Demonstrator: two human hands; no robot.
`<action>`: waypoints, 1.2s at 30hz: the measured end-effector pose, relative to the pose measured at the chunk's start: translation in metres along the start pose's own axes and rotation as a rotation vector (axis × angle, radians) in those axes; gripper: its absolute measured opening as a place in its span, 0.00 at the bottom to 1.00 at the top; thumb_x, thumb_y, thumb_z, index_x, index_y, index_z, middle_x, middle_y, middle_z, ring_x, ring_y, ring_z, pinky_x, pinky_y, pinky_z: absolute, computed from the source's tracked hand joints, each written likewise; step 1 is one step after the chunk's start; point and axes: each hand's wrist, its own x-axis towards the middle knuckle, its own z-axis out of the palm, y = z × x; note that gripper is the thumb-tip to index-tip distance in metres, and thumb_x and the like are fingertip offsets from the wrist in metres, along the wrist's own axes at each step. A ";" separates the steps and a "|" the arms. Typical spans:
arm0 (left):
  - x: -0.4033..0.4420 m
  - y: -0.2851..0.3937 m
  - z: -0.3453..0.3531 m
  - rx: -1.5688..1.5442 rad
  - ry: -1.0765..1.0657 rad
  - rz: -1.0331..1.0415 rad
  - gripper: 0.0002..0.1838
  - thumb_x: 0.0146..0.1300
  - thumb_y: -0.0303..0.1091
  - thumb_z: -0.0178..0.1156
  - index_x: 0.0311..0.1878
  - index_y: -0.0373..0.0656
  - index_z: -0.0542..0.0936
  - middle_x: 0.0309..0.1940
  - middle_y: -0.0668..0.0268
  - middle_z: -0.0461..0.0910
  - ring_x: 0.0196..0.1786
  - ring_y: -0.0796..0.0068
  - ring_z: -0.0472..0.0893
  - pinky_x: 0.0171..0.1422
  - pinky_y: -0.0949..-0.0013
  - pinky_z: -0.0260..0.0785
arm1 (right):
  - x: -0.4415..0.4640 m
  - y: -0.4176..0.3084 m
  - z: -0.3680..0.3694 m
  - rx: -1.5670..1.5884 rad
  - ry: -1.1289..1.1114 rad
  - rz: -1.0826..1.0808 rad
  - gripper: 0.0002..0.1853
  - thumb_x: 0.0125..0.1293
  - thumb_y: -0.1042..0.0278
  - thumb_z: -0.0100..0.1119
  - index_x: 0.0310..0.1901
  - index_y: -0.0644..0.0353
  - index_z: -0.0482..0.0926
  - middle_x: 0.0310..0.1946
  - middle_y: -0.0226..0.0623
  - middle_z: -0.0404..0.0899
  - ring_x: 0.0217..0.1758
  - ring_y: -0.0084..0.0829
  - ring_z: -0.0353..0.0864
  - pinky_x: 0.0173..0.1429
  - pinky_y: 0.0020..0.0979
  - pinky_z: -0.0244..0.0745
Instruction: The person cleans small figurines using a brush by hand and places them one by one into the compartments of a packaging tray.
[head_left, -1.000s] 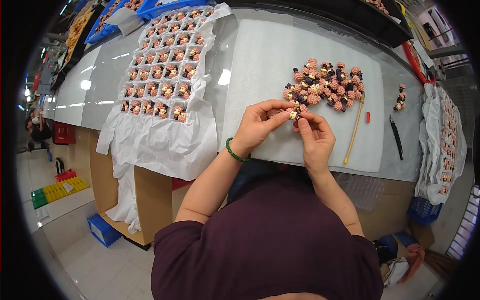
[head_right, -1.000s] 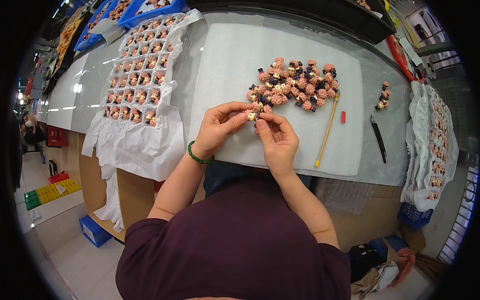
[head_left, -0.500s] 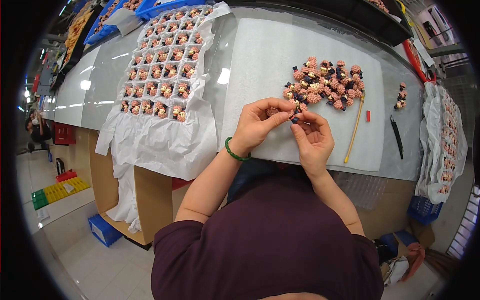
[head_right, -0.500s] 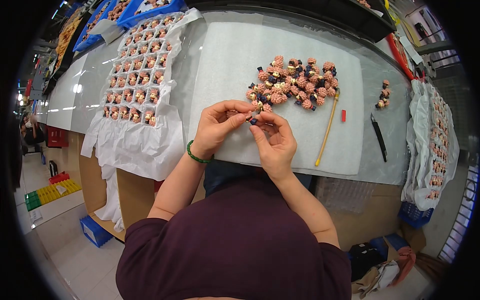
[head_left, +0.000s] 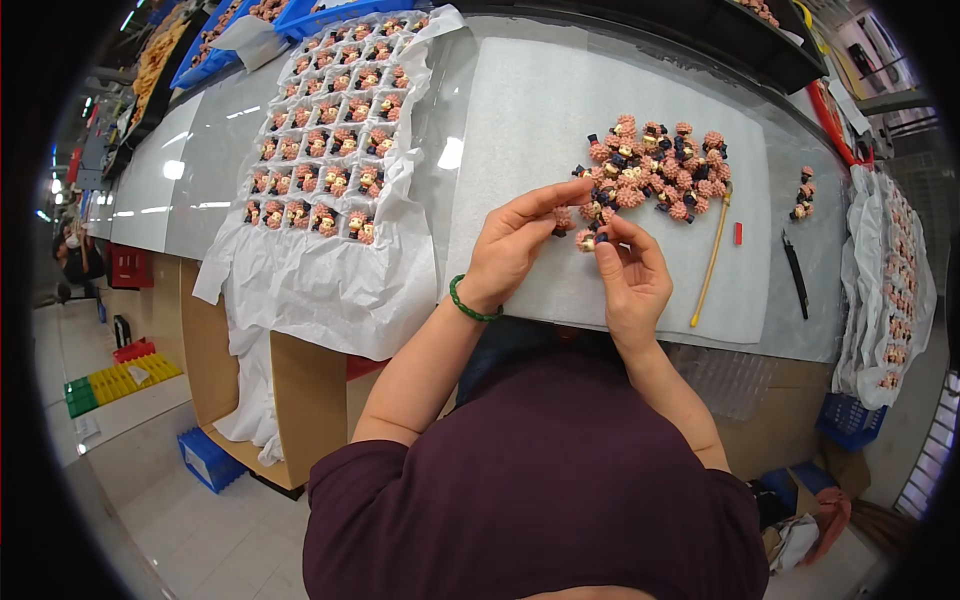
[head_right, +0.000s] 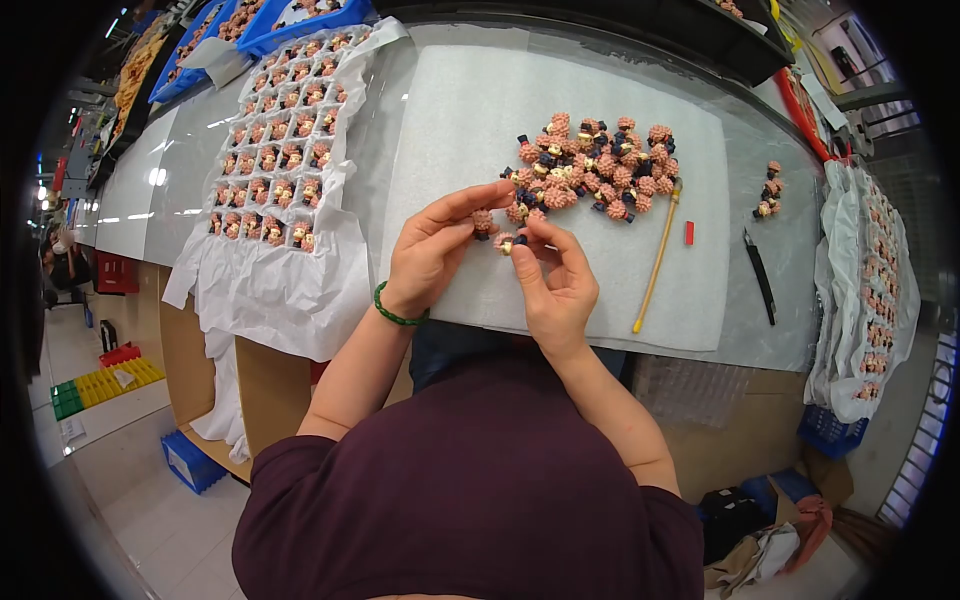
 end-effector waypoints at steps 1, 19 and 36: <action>0.000 -0.001 0.001 0.025 0.019 0.030 0.17 0.53 0.17 0.51 0.48 0.35 0.70 0.46 0.61 0.72 0.50 0.74 0.71 0.52 0.73 0.65 | 0.000 0.002 -0.001 -0.037 -0.030 -0.008 0.13 0.56 0.82 0.51 0.44 0.68 0.69 0.40 0.36 0.70 0.42 0.21 0.70 0.45 0.19 0.66; -0.016 -0.001 0.011 0.661 -0.033 0.365 0.19 0.47 0.22 0.59 0.46 0.35 0.72 0.41 0.61 0.73 0.42 0.75 0.74 0.43 0.74 0.70 | 0.001 0.010 -0.008 -0.033 0.062 0.106 0.08 0.62 0.71 0.46 0.37 0.67 0.71 0.35 0.35 0.73 0.35 0.21 0.71 0.39 0.21 0.68; -0.146 0.163 -0.193 1.602 1.220 0.328 0.17 0.45 0.27 0.60 0.41 0.34 0.75 0.30 0.59 0.78 0.31 0.74 0.77 0.38 0.74 0.69 | 0.002 0.003 -0.005 -0.023 -0.017 0.157 0.13 0.65 0.66 0.40 0.37 0.66 0.72 0.34 0.36 0.73 0.31 0.21 0.69 0.33 0.19 0.66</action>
